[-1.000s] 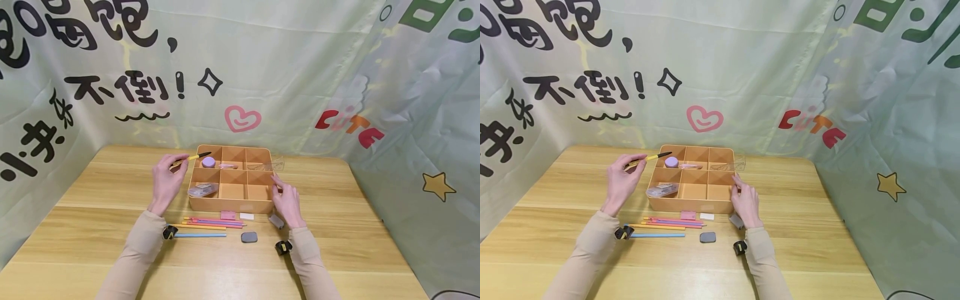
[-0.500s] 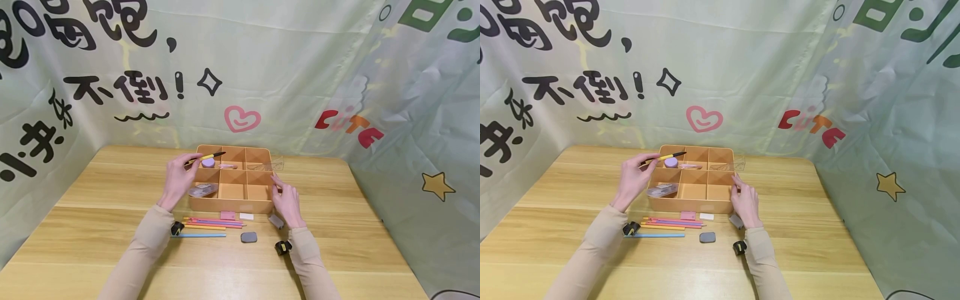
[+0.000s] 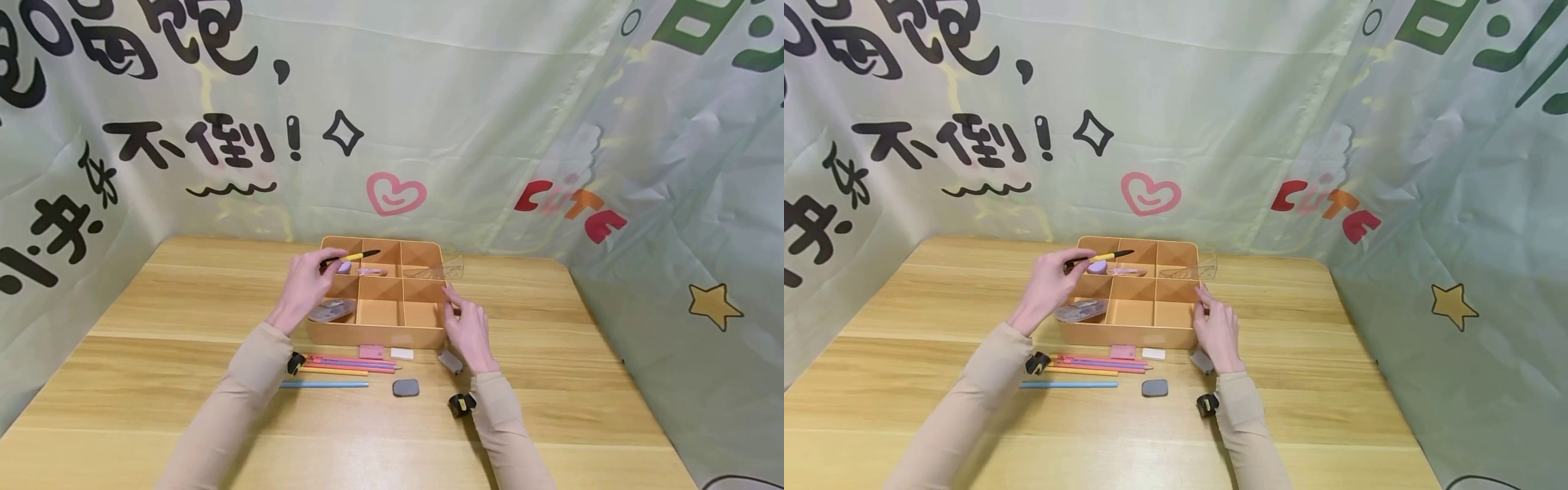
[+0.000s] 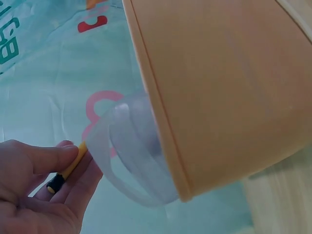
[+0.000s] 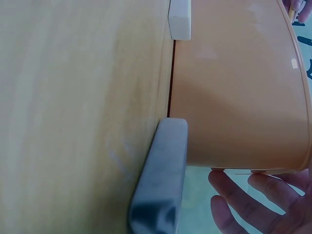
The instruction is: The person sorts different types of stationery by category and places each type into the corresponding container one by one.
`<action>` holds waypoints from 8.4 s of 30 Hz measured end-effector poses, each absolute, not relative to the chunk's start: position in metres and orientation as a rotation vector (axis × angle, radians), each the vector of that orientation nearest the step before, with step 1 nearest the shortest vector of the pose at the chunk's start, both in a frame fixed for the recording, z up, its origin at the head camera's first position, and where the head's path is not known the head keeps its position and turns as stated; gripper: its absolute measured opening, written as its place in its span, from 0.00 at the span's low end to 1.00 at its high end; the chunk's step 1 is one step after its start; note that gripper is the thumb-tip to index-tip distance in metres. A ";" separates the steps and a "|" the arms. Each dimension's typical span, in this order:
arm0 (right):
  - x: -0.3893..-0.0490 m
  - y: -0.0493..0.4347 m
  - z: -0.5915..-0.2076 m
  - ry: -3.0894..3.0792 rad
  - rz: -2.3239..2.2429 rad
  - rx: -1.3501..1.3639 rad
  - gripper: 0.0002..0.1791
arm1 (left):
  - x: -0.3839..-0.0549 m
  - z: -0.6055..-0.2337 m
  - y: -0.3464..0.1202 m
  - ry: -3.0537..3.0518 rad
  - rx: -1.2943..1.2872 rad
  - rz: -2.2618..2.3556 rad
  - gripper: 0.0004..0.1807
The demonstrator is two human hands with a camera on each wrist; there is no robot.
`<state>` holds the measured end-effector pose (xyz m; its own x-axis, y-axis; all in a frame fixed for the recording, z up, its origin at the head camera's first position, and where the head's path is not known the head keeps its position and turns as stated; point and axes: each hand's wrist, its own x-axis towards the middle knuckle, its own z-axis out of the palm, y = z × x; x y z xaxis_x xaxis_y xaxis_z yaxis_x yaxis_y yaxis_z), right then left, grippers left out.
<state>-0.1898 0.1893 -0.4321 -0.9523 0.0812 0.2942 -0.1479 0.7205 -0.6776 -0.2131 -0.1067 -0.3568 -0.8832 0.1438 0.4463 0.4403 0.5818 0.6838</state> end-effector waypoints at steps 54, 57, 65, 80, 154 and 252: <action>-0.190 0.188 -0.432 -2.620 1.070 0.060 0.21 | -0.253 -0.371 -0.056 -2.841 -0.648 -0.559 0.11; -0.190 0.189 -0.433 -2.618 1.066 0.059 0.21 | -0.254 -0.372 -0.056 -2.852 -0.649 -0.545 0.10; -0.191 0.189 -0.433 -2.620 1.059 0.047 0.21 | -0.252 -0.371 -0.062 -2.836 -0.685 -0.616 0.13; -0.190 0.188 -0.434 -2.617 1.067 0.045 0.21 | -0.222 -0.367 -0.131 -2.698 -0.462 -1.287 0.25; -0.188 0.221 -0.409 -2.726 1.172 0.349 0.21 | -0.193 -0.408 -0.143 -3.034 -0.571 -1.371 0.63; -0.190 0.241 -0.418 -2.940 1.106 0.173 0.11 | -0.195 -0.412 -0.146 -3.012 -0.624 -1.430 0.63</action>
